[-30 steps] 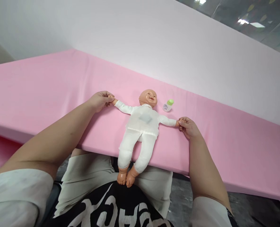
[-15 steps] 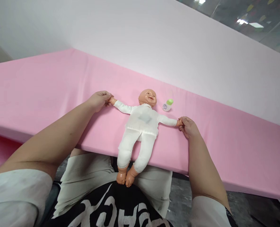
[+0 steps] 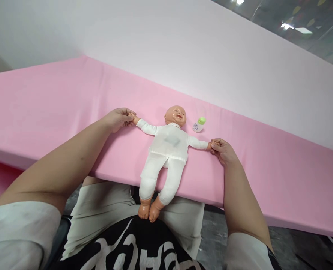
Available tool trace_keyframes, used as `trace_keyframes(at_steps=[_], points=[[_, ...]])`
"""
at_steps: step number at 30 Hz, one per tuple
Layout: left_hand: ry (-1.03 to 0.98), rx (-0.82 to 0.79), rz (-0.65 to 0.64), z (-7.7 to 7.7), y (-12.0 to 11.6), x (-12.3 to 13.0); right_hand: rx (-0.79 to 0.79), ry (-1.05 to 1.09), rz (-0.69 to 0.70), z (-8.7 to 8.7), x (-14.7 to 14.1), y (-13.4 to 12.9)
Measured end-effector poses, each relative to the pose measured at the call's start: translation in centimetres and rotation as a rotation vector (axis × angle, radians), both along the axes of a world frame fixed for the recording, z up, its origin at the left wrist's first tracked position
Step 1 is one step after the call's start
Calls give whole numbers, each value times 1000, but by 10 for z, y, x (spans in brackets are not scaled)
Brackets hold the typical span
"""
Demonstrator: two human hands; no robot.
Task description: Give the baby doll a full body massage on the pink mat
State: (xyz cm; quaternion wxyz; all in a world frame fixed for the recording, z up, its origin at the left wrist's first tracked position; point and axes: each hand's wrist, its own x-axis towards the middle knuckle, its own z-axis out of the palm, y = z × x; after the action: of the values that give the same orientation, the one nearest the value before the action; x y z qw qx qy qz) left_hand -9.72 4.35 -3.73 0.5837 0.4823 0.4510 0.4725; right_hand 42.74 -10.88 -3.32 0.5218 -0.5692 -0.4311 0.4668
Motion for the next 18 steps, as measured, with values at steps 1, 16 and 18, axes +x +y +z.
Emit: trace_keyframes(at_steps=[1, 16, 18], points=[[5, 3, -8, 0, 0, 0, 2, -13, 14, 0, 0, 0], [72, -15, 48, 3, -1, 5, 5, -70, -124, -4, -2, 4], [52, -28, 42, 2, 0, 3, 12, -38, -99, -4, -1, 3]])
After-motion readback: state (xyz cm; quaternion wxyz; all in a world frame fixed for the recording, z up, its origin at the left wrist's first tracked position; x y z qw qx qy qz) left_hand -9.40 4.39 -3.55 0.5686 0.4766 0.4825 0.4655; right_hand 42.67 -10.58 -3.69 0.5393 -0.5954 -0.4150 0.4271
